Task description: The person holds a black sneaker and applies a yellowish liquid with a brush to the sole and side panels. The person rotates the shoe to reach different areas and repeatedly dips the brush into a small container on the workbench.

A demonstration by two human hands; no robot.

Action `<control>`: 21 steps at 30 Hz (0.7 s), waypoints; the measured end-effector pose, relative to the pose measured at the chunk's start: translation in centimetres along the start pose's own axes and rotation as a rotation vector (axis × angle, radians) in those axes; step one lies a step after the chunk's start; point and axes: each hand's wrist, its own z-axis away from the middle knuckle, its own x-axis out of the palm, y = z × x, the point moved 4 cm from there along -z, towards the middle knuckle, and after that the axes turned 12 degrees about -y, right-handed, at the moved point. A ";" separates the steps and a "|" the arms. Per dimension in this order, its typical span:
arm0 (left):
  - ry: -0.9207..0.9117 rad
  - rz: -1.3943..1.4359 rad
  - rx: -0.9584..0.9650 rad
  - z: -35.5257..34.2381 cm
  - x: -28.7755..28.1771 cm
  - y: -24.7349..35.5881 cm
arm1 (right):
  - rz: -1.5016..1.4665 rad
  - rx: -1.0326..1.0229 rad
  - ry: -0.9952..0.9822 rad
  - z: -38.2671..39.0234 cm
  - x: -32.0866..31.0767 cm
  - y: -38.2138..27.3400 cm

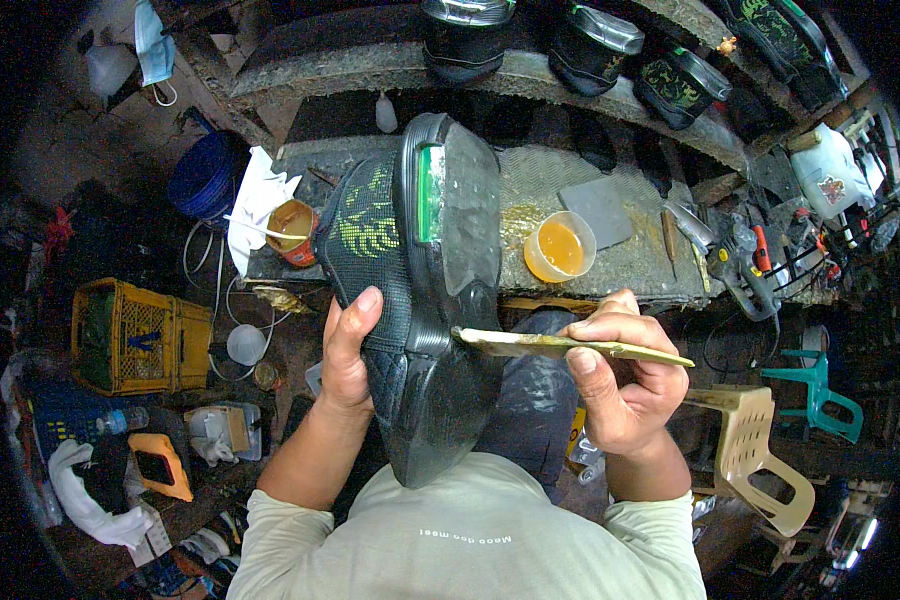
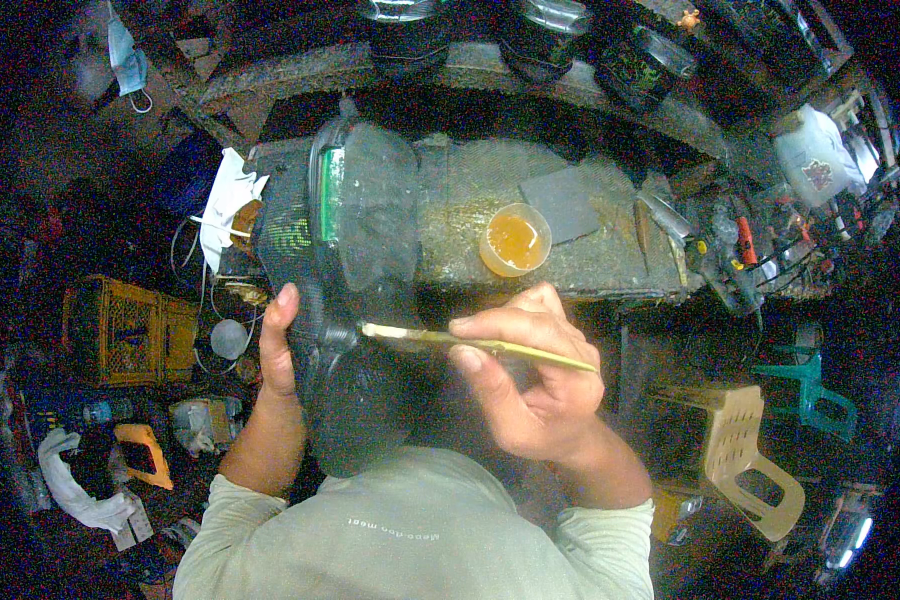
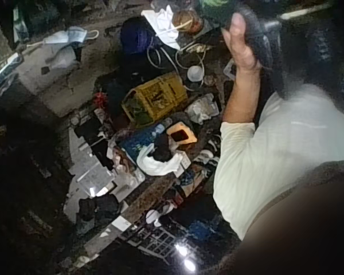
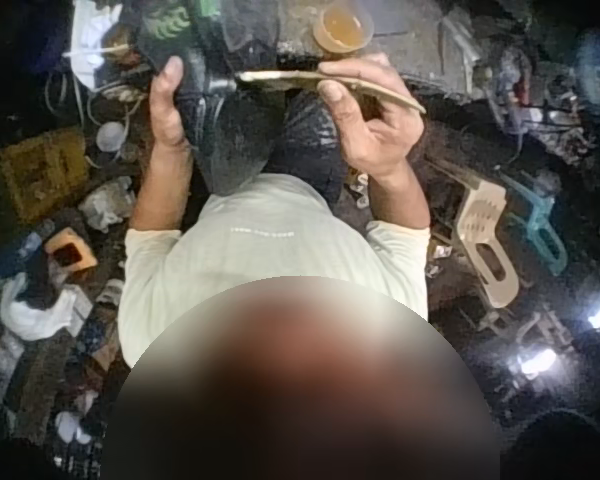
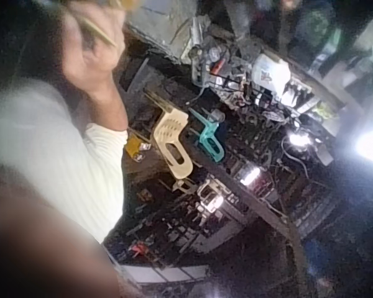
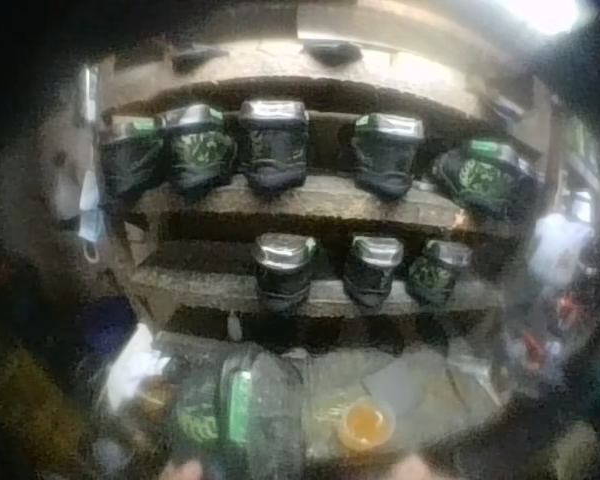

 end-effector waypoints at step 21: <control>-0.005 -0.145 0.193 0.2 0.7 0.7 | -0.135 0.011 0.049 1.0 0.1 -0.8</control>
